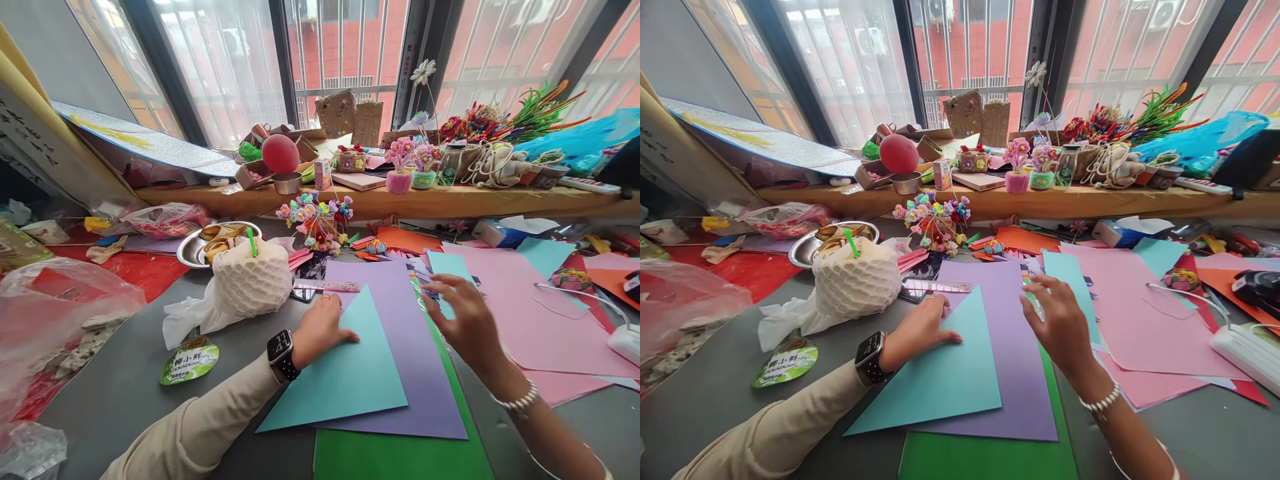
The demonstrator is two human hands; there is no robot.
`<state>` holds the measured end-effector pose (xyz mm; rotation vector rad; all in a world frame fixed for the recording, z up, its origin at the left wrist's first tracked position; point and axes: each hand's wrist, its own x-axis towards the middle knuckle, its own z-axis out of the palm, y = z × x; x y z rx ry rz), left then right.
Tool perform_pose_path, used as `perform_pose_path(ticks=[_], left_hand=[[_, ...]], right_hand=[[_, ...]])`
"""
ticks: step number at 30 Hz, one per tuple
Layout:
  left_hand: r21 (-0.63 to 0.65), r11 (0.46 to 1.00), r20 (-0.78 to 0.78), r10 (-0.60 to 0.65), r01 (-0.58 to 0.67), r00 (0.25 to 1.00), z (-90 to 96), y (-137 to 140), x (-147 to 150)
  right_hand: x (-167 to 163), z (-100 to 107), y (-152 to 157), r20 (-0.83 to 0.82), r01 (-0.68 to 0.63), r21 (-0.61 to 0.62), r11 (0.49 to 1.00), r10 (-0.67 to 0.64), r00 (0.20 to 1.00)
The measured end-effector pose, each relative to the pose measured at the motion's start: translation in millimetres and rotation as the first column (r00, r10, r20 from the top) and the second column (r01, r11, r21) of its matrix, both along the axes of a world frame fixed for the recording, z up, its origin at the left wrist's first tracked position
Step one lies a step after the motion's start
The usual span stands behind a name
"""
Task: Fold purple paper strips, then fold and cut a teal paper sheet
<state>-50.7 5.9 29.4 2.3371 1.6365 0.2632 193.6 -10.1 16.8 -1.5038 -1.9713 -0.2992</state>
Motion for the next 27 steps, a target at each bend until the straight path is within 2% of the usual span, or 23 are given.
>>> perform_pose_path(ticks=[2, 4, 6, 8, 11, 13, 15, 17, 19, 21, 22, 27], left_hand=[[-0.076, 0.997, 0.032, -0.001, 0.003, 0.999, -0.8, 1.6, -1.0], [-0.126, 0.992, 0.057, -0.008, 0.015, 0.998, -2.0, 2.8, -1.9], [-0.1, 0.995, 0.079, -0.019, 0.027, 0.997, -3.7, 3.2, -2.5], [0.004, 1.0, 0.11, -0.03, 0.03, 0.994, -5.9, 3.1, -2.4], [0.126, 0.992, 0.181, -0.048, 0.026, 0.982, -10.7, 3.6, -1.4], [0.113, 0.993, 0.226, -0.048, 0.023, 0.973, -14.5, 4.9, -0.3], [0.058, 0.998, 0.259, -0.028, 0.013, 0.966, -17.6, 6.6, 1.0], [-0.016, 1.0, 0.277, 0.003, 0.001, 0.961, -19.0, 8.0, 2.3], [-0.078, 0.997, 0.282, 0.018, 0.004, 0.959, -18.5, 9.0, 3.3], [-0.111, 0.994, 0.283, 0.017, 0.015, 0.959, -16.3, 9.6, 3.5], [-0.127, 0.992, 0.285, 0.016, 0.022, 0.959, -14.8, 9.8, 3.4], [-0.236, 0.971, 0.302, 0.034, 0.04, 0.953, -6.9, 9.0, 3.5]], right_hand=[[3.1, -10.7, 10.0, 0.107, 0.041, -0.032, 0.999, -0.037, 0.994], [9.3, -22.3, 17.6, 0.22, 0.151, -0.072, 0.986, -0.132, 0.967], [16.7, -30.7, 21.0, 0.287, 0.25, -0.098, 0.963, -0.213, 0.934], [23.2, -33.5, 21.0, 0.325, 0.332, -0.1, 0.938, -0.285, 0.902], [29.4, -27.4, 18.3, 0.335, 0.401, -0.086, 0.912, -0.352, 0.874], [32.3, -18.9, 15.6, 0.315, 0.381, -0.123, 0.916, -0.328, 0.89], [35.2, -9.3, 11.7, 0.283, 0.342, -0.233, 0.91, -0.273, 0.92], [37.8, -0.8, 6.3, 0.26, 0.334, -0.401, 0.853, -0.244, 0.934], [39.0, 4.8, 0.6, 0.249, 0.338, -0.575, 0.745, -0.235, 0.94], [37.9, 7.3, -3.8, 0.232, 0.326, -0.689, 0.648, -0.229, 0.945], [36.6, 7.5, -5.1, 0.225, 0.319, -0.716, 0.621, -0.228, 0.947], [27.2, 6.2, -5.5, 0.271, 0.361, -0.711, 0.604, -0.239, 0.932]])
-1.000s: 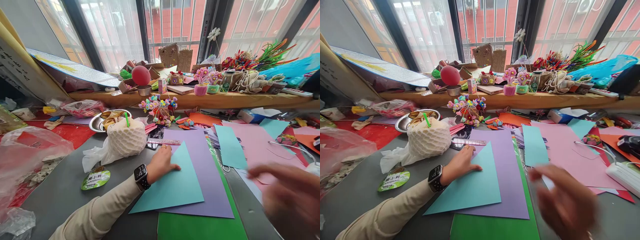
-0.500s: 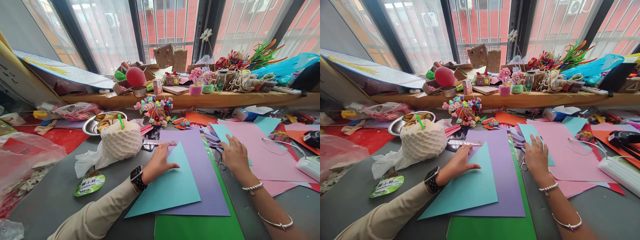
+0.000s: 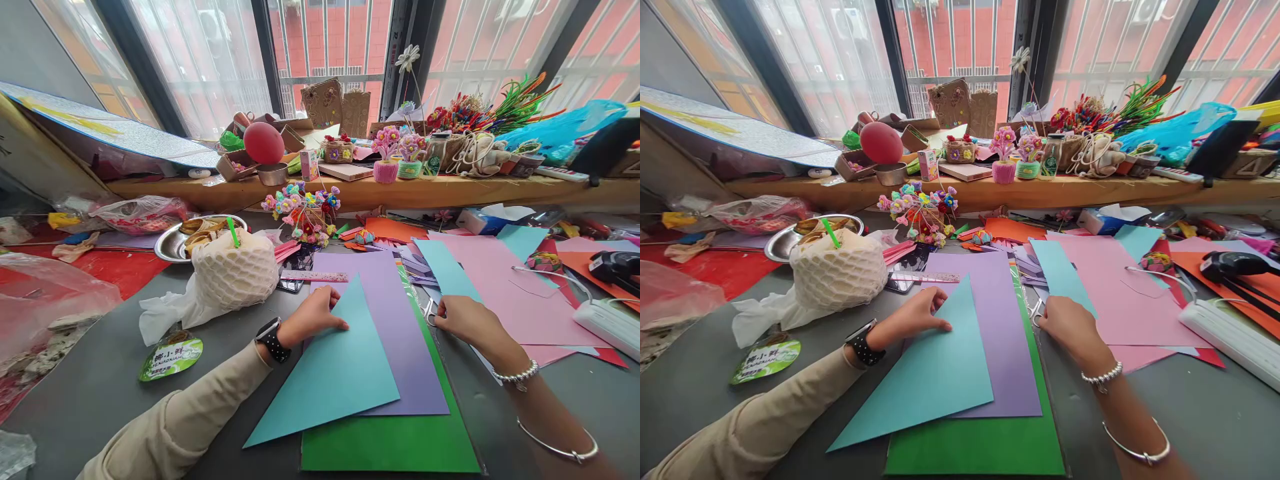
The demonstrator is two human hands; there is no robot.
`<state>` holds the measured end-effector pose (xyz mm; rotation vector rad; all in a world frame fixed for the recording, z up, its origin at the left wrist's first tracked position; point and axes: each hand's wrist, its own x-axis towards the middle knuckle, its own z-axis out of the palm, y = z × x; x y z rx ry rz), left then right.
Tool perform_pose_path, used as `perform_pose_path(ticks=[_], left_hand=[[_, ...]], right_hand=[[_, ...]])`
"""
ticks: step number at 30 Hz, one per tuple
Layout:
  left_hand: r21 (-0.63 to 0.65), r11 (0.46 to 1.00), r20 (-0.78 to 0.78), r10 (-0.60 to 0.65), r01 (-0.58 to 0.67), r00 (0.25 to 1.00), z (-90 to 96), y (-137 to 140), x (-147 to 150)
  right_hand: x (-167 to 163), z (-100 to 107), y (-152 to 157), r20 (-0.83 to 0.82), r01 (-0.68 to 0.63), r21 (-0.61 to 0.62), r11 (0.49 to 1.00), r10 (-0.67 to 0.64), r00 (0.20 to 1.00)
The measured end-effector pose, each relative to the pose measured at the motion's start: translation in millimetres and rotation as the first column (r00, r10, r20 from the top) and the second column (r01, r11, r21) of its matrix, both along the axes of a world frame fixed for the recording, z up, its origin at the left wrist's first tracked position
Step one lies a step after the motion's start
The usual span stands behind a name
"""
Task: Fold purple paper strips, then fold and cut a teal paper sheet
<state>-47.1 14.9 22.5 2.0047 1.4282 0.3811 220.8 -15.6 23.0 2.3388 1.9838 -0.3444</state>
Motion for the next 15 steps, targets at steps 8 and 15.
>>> perform_pose_path(ticks=[8, 15], left_hand=[[-0.009, 0.997, 0.123, -0.075, 0.077, 0.99, 0.9, 0.6, 0.9], [-0.421, 0.898, 0.611, 0.174, 0.131, 0.772, -1.3, -2.8, 4.9]], right_hand=[[-0.4, 1.2, 3.3, 0.032, -0.032, -0.105, 0.994, 0.036, 0.999], [9.8, -6.5, 3.9, 0.043, 0.014, -0.008, 1.0, -0.013, 0.999]])
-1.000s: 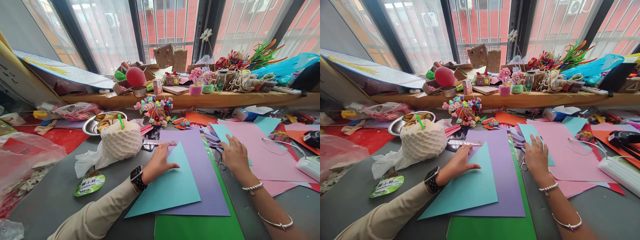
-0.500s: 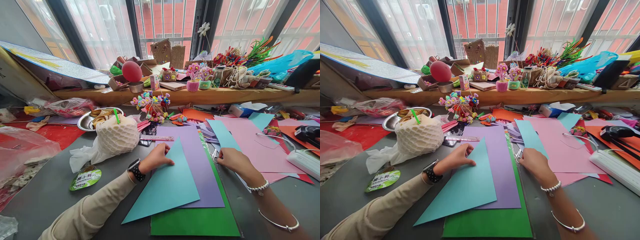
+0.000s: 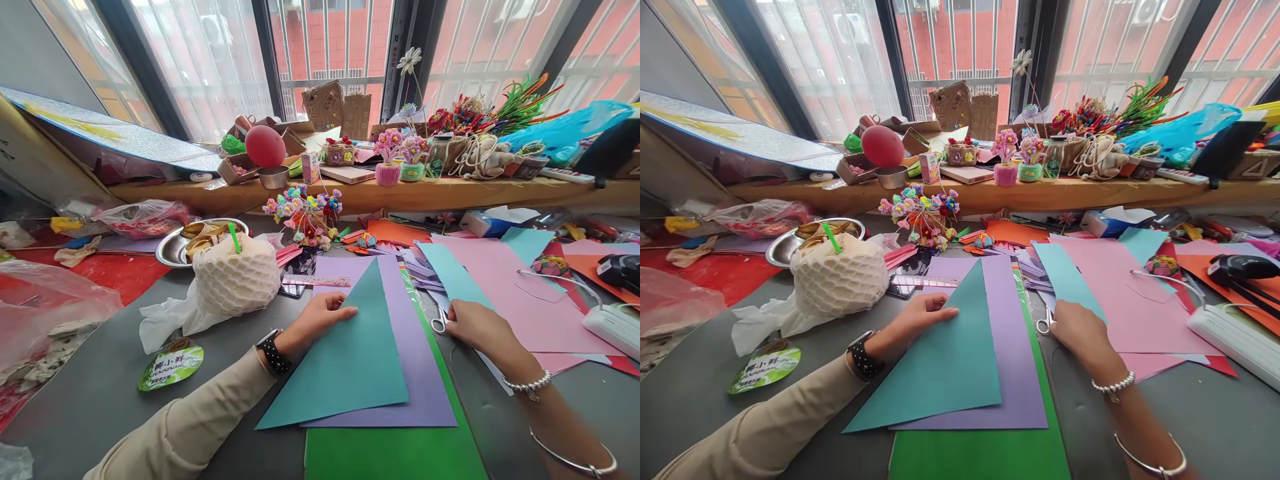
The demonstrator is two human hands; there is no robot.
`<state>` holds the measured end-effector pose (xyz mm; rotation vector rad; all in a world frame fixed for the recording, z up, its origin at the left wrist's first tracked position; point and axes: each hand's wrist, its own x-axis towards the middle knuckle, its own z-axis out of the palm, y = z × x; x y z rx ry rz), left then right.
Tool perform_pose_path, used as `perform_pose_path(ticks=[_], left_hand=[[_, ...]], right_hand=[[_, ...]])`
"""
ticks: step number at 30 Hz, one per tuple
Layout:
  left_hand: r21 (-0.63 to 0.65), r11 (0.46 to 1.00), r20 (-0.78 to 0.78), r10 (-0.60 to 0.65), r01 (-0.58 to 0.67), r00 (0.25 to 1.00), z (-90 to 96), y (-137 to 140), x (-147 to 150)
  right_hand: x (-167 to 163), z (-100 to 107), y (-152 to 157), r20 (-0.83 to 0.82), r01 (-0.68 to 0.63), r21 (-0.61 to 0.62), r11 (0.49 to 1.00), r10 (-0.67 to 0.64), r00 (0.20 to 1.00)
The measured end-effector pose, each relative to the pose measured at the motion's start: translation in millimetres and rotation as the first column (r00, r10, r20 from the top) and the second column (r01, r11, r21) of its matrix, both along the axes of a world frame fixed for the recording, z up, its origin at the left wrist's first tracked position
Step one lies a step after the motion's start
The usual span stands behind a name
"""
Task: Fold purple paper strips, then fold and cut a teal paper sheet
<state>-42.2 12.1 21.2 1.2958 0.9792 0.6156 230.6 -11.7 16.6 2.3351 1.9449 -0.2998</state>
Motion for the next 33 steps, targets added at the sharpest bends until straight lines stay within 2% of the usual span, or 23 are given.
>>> perform_pose_path(ticks=[3, 6, 9, 11, 13, 14, 16, 17, 18, 20, 22, 24, 28, 33], left_hand=[[-0.078, 0.997, 0.066, 0.025, -0.02, 0.997, -0.8, -1.9, 1.7], [-0.083, 0.996, 0.084, 0.03, -0.023, 0.996, -3.1, -1.9, 2.6], [-0.025, 0.999, 0.033, 0.04, -0.039, 0.999, -7.9, -0.4, 2.9], [0.095, 0.99, -0.027, 0.105, -0.102, 0.994, -10.5, 0.1, 2.9], [0.294, 0.935, -0.061, 0.223, -0.196, 0.973, -10.1, -1.3, 3.0], [0.404, 0.884, -0.059, 0.281, -0.234, 0.958, -8.4, -3.1, 3.3], [0.57, 0.784, -0.051, 0.333, -0.247, 0.941, -2.3, -8.6, 5.2], [0.595, 0.777, -0.06, 0.3, -0.207, 0.952, 1.4, -12.2, 6.8], [0.567, 0.808, -0.069, 0.239, -0.159, 0.969, 4.9, -16.0, 8.9], [0.354, 0.935, -0.032, 0.044, -0.03, 0.999, 9.7, -23.0, 13.6], [0.142, 0.99, 0.055, -0.018, 0.01, 0.998, 11.0, -27.8, 17.7], [0.042, 0.999, 0.11, 0.013, -0.018, 0.994, 9.7, -29.3, 19.6], [0.012, 0.997, 0.14, 0.08, -0.082, 0.987, 6.2, -26.9, 18.5], [-0.008, 0.992, 0.148, 0.125, -0.125, 0.981, 8.6, -27.3, 18.1]], right_hand=[[6.1, -1.6, 2.1, -0.02, -0.002, 0.123, 0.992, 0.005, 1.0], [13.0, 1.5, 4.2, -0.106, -0.002, 0.241, 0.971, 0.028, 0.994], [16.7, 10.5, 3.1, -0.256, 0.098, 0.367, 0.925, -0.001, 0.967], [14.2, 17.1, 1.2, -0.397, 0.2, 0.435, 0.878, -0.013, 0.918], [6.2, 20.4, -0.4, -0.593, 0.297, 0.427, 0.854, 0.017, 0.805], [0.1, 20.1, -1.0, -0.698, 0.322, 0.391, 0.862, 0.05, 0.715], [-16.0, 16.1, -2.2, -0.864, 0.31, 0.319, 0.896, 0.141, 0.482], [-25.3, 12.8, -3.1, -0.908, 0.26, 0.279, 0.924, 0.166, 0.385], [-34.9, 9.3, -4.4, -0.937, 0.214, 0.239, 0.947, 0.168, 0.307], [-53.0, 2.7, -8.3, -0.97, 0.108, 0.176, 0.979, 0.153, 0.188], [-67.0, -1.8, -13.1, -0.978, 0.031, 0.155, 0.987, 0.149, 0.143], [-75.4, -4.5, -17.4, -0.983, -0.031, 0.147, 0.989, 0.149, 0.11], [-78.5, -6.8, -21.1, -0.982, -0.112, 0.146, 0.983, 0.158, 0.106], [-73.8, -5.9, -21.7, -0.917, -0.075, 0.341, 0.937, 0.35, 0.194]])
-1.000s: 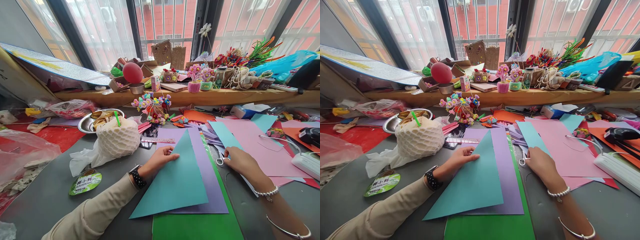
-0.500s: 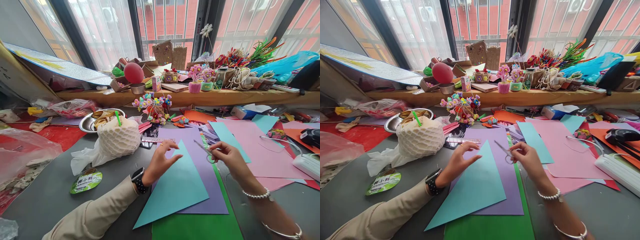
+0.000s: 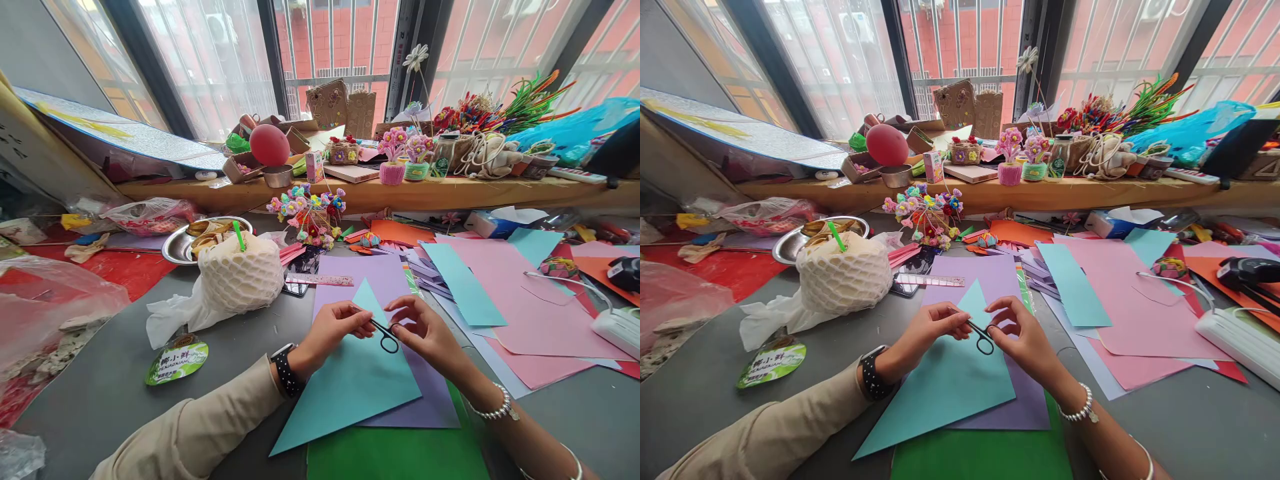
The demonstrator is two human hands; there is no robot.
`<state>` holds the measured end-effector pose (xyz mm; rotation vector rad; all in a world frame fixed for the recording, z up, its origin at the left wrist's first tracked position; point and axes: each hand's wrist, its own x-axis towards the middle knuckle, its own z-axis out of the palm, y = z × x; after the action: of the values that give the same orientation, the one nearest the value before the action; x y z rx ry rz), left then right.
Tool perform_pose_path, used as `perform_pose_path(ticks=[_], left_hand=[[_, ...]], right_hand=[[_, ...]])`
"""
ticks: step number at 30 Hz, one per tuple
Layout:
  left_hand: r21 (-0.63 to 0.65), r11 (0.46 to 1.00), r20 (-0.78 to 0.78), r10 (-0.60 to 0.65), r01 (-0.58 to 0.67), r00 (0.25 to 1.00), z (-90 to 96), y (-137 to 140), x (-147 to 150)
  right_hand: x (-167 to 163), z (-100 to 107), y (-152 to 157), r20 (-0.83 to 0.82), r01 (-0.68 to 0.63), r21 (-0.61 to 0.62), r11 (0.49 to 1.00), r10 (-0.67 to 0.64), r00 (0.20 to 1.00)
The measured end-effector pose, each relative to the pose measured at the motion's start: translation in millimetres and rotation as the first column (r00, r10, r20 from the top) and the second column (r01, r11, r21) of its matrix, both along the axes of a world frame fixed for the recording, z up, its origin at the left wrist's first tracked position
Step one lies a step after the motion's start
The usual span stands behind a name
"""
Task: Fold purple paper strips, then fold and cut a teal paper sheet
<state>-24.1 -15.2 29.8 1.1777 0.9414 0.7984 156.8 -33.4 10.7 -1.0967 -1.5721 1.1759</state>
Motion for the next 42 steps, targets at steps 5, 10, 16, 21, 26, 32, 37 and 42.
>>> perform_pose_path(ticks=[5, 10, 16, 21, 26, 32, 37, 42], left_hand=[[0.018, 1.0, 0.016, 0.001, -0.001, 1.0, 5.5, -5.1, 2.0], [-0.039, 0.999, 0.06, -0.006, 0.009, 0.998, 2.8, -2.7, 0.7], [-0.046, 0.999, 0.037, 0.005, -0.004, 0.999, -3.2, 2.2, -0.5], [-0.083, 0.997, 0.043, -0.003, 0.007, 0.999, -4.2, 2.7, -0.1], [-0.141, 0.986, 0.059, 0.1, -0.091, 0.993, -6.2, 9.0, -4.5], [-0.103, 0.99, 0.063, 0.106, -0.099, 0.992, -6.4, 6.2, -2.9], [-0.024, 0.999, 0.036, 0.048, -0.047, 0.998, -6.1, -0.4, 1.0], [0.082, 0.994, -0.006, 0.074, -0.074, 0.997, -3.6, 3.0, -1.8]], right_hand=[[2.9, -0.5, -1.1, 0.011, 0.006, 0.179, 0.984, -0.008, 1.0], [-0.4, -5.1, -0.1, -0.059, 0.016, 0.187, 0.982, -0.005, 0.998], [-3.9, -8.1, -3.3, 0.054, 0.134, 0.346, 0.929, -0.162, 0.985], [-2.8, -9.3, -4.4, 0.084, 0.127, 0.423, 0.897, -0.178, 0.98], [-1.3, -3.3, -4.6, 0.106, 0.062, 0.383, 0.922, -0.111, 0.988], [-2.1, -6.4, -4.5, 0.391, 0.044, 0.562, 0.826, -0.312, 0.866], [-2.4, -12.4, -2.9, 0.5, -0.022, 0.622, 0.783, -0.375, 0.781], [0.7, -13.5, -1.8, 0.54, -0.012, 0.628, 0.778, -0.425, 0.727]])
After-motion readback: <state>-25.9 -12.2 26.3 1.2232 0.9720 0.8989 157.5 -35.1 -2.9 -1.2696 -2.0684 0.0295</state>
